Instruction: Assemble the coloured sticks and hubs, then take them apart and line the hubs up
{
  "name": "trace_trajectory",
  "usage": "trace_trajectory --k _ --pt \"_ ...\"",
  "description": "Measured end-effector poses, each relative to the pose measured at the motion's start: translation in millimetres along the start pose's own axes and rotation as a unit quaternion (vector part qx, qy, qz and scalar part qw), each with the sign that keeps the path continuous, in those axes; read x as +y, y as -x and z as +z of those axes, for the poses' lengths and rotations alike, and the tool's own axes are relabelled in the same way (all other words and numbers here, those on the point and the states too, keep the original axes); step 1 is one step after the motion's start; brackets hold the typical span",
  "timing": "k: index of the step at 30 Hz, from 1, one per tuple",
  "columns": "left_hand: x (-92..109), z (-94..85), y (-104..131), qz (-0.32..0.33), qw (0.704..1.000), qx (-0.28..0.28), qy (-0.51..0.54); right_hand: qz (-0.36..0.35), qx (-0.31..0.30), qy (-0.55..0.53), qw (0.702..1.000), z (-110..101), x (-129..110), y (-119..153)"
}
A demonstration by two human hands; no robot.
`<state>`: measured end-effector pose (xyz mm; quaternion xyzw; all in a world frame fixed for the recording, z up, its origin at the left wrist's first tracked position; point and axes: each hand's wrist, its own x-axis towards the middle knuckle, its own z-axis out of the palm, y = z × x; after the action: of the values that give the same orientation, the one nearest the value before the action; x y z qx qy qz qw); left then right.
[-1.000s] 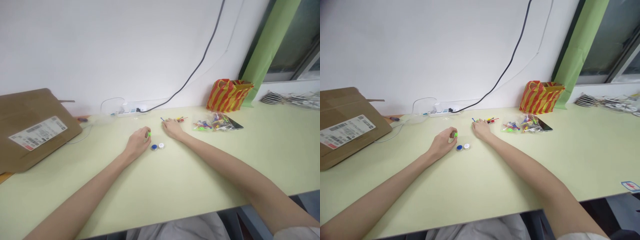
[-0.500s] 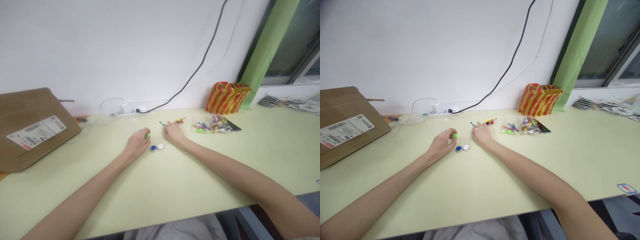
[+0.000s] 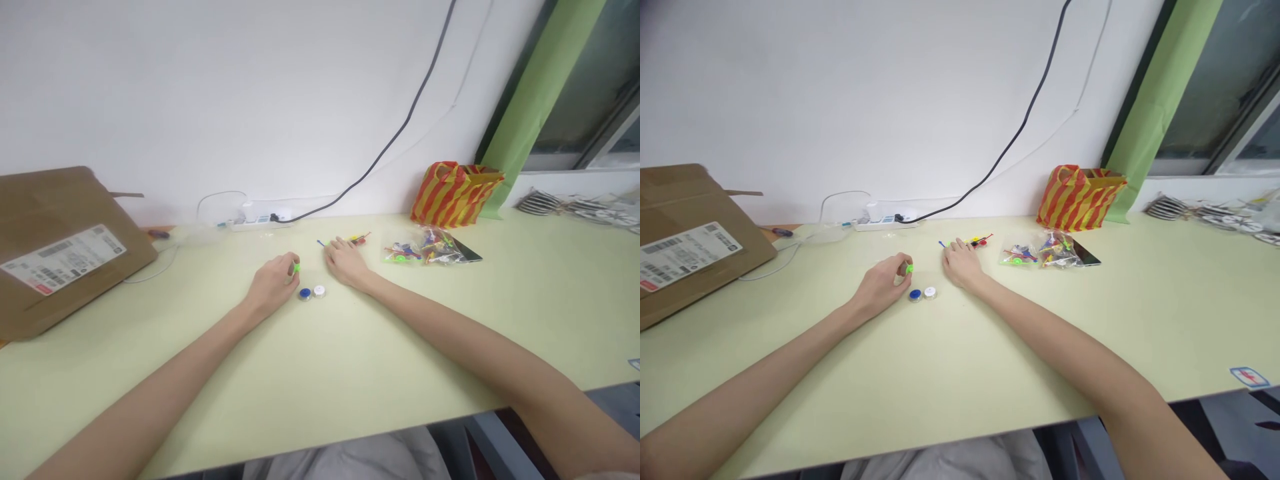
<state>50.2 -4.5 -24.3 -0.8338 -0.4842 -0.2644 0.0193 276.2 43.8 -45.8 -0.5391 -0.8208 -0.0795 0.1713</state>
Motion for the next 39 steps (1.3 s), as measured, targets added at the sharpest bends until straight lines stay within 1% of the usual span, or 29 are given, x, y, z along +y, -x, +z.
trace_trajectory --k 4,7,14,19,21,24,27,29,35,39 --pt "0.0 -0.5 0.2 -0.008 1.000 -0.005 -0.002 0.050 0.019 0.036 0.998 -5.3 -6.1 4.9" --pt "0.2 -0.5 -0.1 -0.014 1.000 -0.009 -0.006 0.065 0.010 0.046 0.997 -7.2 -8.4 5.9" --pt "-1.3 0.9 -0.7 -0.007 1.000 -0.007 -0.006 0.018 0.004 0.013 1.000 -2.9 -3.8 1.4" --pt "-1.1 0.9 -0.4 -0.003 1.000 -0.010 -0.005 0.001 0.001 -0.002 1.000 1.5 -0.9 0.3" --pt "-1.0 1.2 -0.3 -0.004 1.000 -0.009 -0.005 -0.007 0.010 -0.007 1.000 2.1 -0.6 1.1" --pt "-1.3 1.9 0.0 -0.003 1.000 -0.007 -0.002 0.008 0.021 0.000 1.000 1.5 -0.9 2.7" --pt "-2.1 2.9 0.1 -0.003 1.000 -0.005 0.000 0.024 0.000 0.009 1.000 0.4 -1.3 3.3" --pt "-2.8 3.6 0.3 -0.002 1.000 -0.003 -0.001 0.019 -0.011 0.008 1.000 0.1 -1.6 3.0" --pt "-3.6 4.2 0.8 0.000 1.000 -0.002 -0.005 -0.005 -0.019 0.001 1.000 -0.1 -2.1 1.7" --pt "-2.2 3.3 0.3 -0.002 1.000 -0.006 -0.007 -0.004 -0.019 -0.001 1.000 -0.6 -2.2 2.2"
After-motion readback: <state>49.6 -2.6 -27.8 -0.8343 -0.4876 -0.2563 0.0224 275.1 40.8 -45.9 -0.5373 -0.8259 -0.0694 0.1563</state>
